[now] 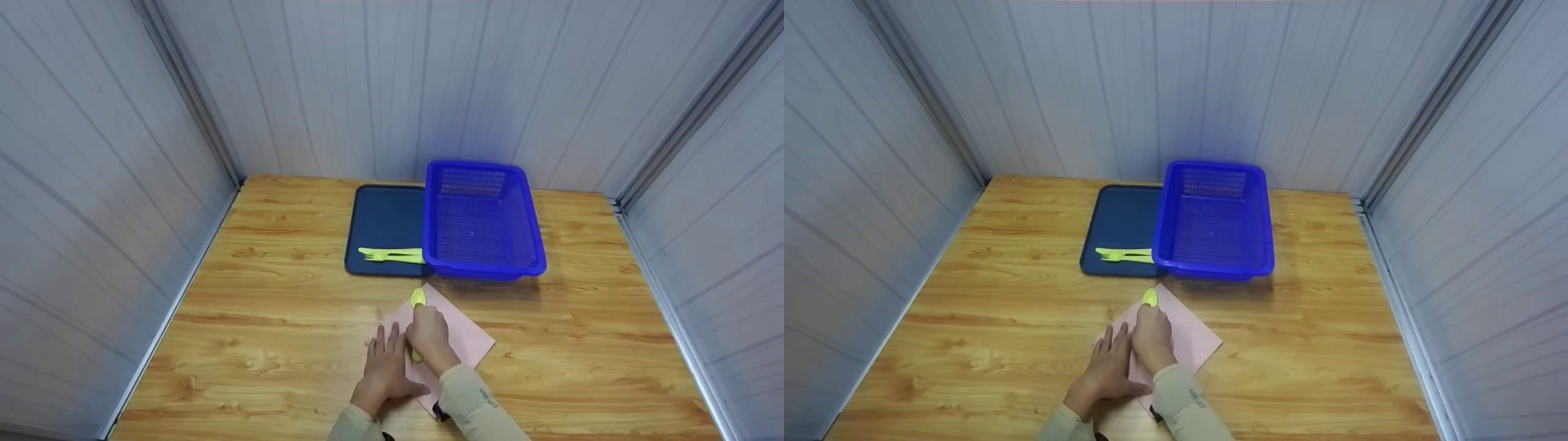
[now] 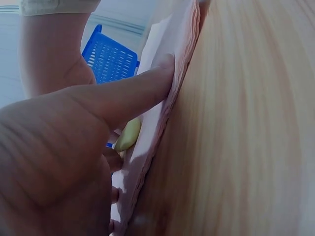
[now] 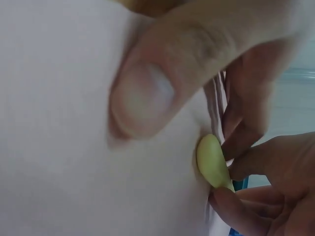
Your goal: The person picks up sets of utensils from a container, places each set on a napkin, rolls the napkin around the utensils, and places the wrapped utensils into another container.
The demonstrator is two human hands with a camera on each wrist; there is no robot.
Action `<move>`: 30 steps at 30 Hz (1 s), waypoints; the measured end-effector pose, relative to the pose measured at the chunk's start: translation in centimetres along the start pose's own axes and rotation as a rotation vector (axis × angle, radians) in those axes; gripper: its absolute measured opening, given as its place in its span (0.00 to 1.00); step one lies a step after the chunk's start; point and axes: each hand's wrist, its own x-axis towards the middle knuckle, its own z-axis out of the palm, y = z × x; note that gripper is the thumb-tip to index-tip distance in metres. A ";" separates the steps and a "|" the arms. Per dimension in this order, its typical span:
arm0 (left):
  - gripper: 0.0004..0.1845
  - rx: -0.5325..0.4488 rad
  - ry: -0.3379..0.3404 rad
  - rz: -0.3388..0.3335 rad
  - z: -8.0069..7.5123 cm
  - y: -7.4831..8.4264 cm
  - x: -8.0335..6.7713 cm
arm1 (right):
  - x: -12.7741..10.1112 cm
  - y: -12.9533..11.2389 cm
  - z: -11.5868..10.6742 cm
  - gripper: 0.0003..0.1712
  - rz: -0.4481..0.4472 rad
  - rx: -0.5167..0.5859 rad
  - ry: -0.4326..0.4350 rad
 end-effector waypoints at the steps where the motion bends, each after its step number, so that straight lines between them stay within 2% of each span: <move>1: 0.67 -0.007 -0.008 -0.010 0.0 0.0 0.0 | -0.1 -0.1 0.1 0.06 -0.005 0.000 0.001; 7: 0.68 -0.038 -0.026 -0.021 0.3 -0.4 -0.2 | -0.2 -0.2 0.5 0.04 0.001 0.008 -0.010; 16: 0.70 -0.066 -0.049 -0.030 0.6 -0.8 0.0 | -0.5 -0.3 0.4 0.10 0.017 0.011 -0.051; 22: 0.69 -0.046 -0.040 -0.003 0.5 -0.5 -0.2 | 0.0 -0.7 -0.3 0.19 0.017 -0.076 -0.005; 25: 0.68 -0.025 -0.026 0.015 0.2 -0.4 -0.3 | 1.3 -0.9 -0.5 0.17 -0.037 -0.102 0.026; 30: 0.67 0.008 -0.034 0.016 -0.2 -0.3 -0.2 | 5.2 -0.9 -0.1 0.08 -0.207 -0.087 0.015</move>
